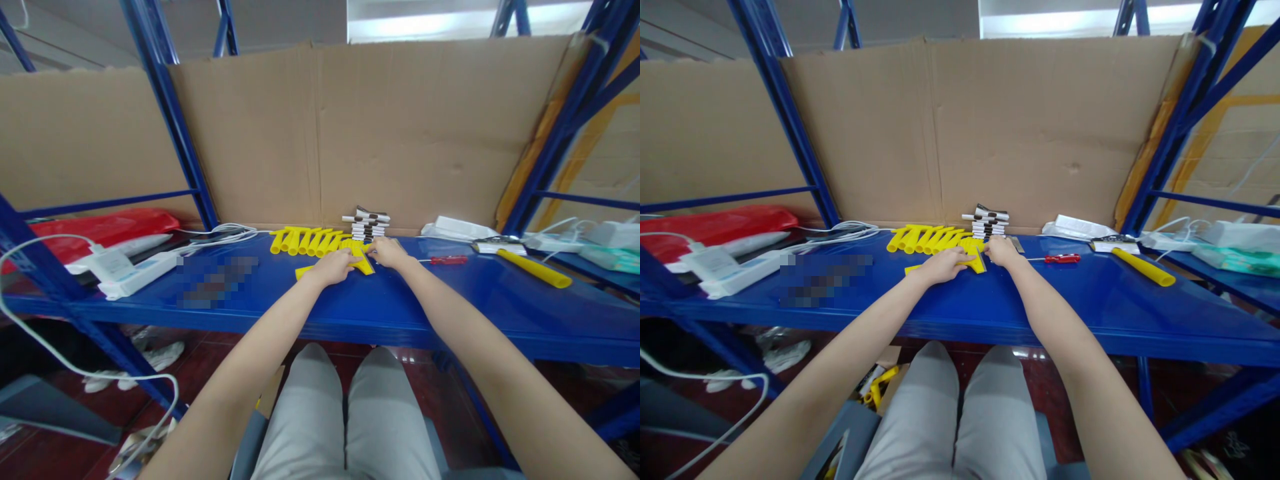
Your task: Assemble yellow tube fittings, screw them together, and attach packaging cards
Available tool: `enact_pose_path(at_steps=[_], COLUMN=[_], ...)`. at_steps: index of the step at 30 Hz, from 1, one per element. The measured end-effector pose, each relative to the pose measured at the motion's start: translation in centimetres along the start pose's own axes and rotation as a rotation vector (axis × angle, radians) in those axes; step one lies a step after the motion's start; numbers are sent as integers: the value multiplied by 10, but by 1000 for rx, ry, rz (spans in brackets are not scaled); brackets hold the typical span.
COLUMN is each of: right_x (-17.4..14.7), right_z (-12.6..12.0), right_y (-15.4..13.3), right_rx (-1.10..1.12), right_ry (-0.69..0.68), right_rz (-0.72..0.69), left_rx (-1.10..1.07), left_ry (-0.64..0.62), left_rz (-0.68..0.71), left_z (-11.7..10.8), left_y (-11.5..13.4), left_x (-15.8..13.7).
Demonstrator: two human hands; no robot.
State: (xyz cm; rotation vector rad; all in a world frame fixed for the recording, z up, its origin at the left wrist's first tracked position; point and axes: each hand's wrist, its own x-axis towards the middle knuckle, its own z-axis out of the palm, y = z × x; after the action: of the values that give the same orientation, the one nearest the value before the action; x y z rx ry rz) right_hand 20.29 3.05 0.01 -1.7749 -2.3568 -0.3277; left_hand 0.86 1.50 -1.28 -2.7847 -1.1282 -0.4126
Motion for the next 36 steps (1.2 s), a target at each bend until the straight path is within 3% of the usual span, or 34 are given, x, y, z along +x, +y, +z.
enact_pose_path(at_steps=[12,16,25,36], right_x=[8,11,15,-2], right_z=[5,8,9,-6], right_y=[-9,-3,4,-14], right_rx=[-13,54,326,237], right_ry=[-99,-39,203,91], right_rz=[83,89,-62,-199], left_rx=[4,5,8,-14], left_ry=[-36,-51,-27,-34], left_rz=[18,9,68,71], left_z=[-4,-6,-1,-3], left_y=[3,5,0,2], left_x=[-1,-2,0,-1])
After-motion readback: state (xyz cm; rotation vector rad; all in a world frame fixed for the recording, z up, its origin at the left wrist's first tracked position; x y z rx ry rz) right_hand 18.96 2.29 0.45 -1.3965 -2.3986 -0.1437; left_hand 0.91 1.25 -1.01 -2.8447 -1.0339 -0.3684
